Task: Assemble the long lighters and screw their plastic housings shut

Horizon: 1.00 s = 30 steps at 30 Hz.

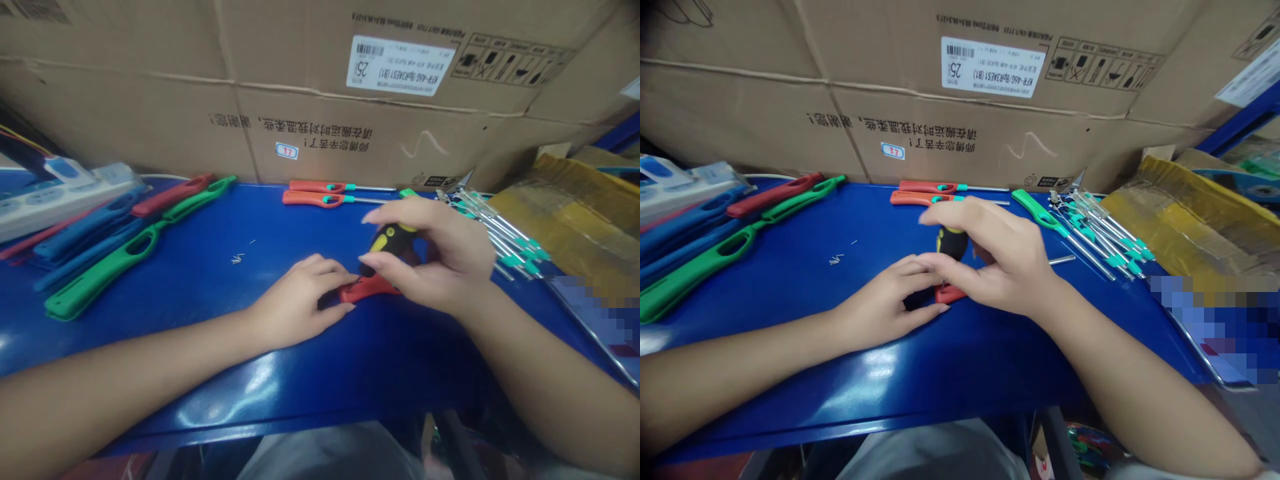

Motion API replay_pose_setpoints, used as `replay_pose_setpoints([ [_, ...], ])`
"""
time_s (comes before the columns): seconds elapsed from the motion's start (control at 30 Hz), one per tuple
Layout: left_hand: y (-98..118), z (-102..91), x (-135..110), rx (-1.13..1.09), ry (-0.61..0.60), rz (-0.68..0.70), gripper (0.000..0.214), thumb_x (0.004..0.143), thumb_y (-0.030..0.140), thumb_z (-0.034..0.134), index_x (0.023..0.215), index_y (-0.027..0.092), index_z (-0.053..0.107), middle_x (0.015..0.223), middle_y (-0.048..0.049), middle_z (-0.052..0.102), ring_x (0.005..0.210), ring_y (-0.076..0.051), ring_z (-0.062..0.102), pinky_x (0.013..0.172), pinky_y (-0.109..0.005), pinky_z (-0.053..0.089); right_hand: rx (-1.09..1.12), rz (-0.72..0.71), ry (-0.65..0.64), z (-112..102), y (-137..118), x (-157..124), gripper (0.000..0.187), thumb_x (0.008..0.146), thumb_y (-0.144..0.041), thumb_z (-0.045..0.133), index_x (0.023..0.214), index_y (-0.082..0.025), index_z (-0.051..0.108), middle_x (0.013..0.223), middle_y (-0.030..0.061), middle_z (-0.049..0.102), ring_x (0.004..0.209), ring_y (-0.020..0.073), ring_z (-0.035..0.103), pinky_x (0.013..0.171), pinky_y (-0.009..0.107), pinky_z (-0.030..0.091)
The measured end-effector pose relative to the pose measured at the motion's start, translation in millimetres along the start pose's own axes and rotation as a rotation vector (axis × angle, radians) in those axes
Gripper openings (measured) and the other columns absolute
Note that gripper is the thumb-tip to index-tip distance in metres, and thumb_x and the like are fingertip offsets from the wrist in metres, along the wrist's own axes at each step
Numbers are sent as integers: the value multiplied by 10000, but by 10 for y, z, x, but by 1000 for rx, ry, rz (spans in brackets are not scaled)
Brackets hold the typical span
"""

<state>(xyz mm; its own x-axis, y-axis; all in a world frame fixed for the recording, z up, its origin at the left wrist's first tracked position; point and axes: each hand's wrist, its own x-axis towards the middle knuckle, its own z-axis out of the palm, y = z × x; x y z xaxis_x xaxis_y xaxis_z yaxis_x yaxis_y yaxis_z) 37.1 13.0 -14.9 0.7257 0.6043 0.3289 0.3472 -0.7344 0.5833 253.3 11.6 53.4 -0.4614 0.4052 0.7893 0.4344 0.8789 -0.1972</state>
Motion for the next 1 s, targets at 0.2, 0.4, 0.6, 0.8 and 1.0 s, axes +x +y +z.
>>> replay_pose_setpoints([
  [0.2,5,4,0,2,0,-10,286,959,293,677,1229,196,688,1138,-78,709,1044,-248,617,957,-429,510,89,136,-103,39,-6,-15,398,1096,-273,363,1466,-242,505,1276,86,723,1014,209,748,840,373,642],
  [0.4,-4,1,-4,-1,9,11,308,959,273,679,1253,184,683,1158,-81,708,1039,-240,619,969,-430,499,-60,-84,40,47,-7,-39,310,972,-363,679,1251,-231,645,1061,58,781,906,222,758,798,352,645],
  [0.6,2,-1,-7,-4,-7,-6,298,957,284,680,1234,177,693,1192,-91,701,1079,-256,613,996,-449,490,150,122,-73,6,-50,-2,308,1039,-230,511,1330,-223,612,1209,66,747,955,180,748,783,309,638],
  [0.8,-7,-8,-10,2,3,2,282,963,287,677,1227,189,691,1148,-76,705,1029,-237,613,950,-417,500,-51,-40,-21,-12,-43,28,297,1048,-298,497,1286,-225,659,1098,76,785,967,226,747,821,366,629],
  [1.0,-16,15,-3,-4,8,14,310,961,280,684,1254,179,679,1185,-80,704,1074,-249,615,987,-433,489,-24,25,102,6,-54,48,160,945,-307,722,1062,-197,716,874,30,773,705,163,680,648,301,590],
])
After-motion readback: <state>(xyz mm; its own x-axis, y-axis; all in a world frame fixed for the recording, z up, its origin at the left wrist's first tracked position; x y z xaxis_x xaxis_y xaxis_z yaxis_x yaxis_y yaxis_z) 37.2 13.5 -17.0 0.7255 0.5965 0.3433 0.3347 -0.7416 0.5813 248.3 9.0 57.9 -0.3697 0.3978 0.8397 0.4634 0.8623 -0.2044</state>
